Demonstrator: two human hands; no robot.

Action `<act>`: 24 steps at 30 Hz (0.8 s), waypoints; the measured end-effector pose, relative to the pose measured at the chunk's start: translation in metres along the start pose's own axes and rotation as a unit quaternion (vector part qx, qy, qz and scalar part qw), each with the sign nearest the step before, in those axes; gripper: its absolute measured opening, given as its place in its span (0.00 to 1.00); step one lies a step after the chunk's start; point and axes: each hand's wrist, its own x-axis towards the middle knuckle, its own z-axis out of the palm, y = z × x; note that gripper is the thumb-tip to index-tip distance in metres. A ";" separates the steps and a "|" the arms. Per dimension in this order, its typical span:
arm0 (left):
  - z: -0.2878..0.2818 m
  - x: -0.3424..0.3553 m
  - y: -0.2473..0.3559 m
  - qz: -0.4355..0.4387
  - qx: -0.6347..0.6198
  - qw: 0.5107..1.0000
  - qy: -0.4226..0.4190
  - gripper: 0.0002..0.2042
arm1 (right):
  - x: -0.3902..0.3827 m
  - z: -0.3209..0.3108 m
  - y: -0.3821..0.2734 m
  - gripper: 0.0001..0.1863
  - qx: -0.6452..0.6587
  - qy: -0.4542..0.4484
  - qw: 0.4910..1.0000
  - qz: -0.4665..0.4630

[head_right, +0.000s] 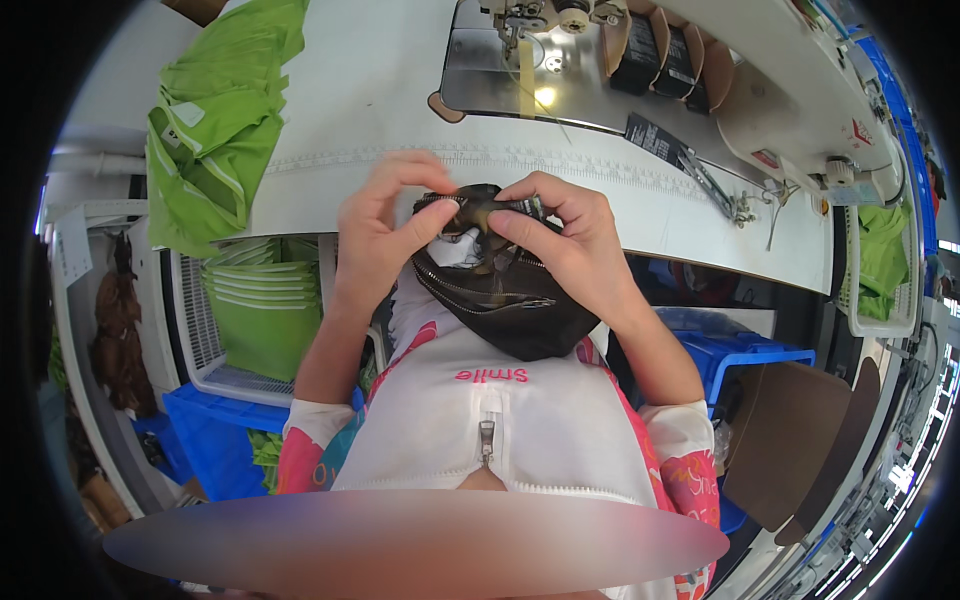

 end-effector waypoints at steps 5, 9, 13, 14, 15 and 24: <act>-0.004 -0.018 0.015 0.024 0.229 0.973 0.000 0.09 | -0.006 0.008 0.007 0.05 0.005 0.032 0.998 -0.048; 0.006 -0.017 0.008 0.054 0.245 0.968 0.021 0.09 | -0.008 0.017 0.013 0.05 -0.019 0.052 0.987 -0.148; 0.012 -0.014 0.005 0.101 0.273 0.956 0.028 0.09 | -0.006 0.017 0.022 0.05 -0.055 0.034 0.978 -0.200; 0.014 -0.013 0.003 0.101 0.273 0.956 0.028 0.09 | -0.005 0.017 0.021 0.05 -0.037 0.030 0.981 -0.190; 0.017 -0.013 0.000 0.109 0.266 0.957 0.040 0.09 | -0.005 0.017 0.021 0.05 -0.019 0.027 0.983 -0.180; -0.014 0.002 0.005 0.008 0.115 0.985 -0.124 0.05 | -0.006 0.007 0.009 0.07 -0.081 0.021 0.995 -0.058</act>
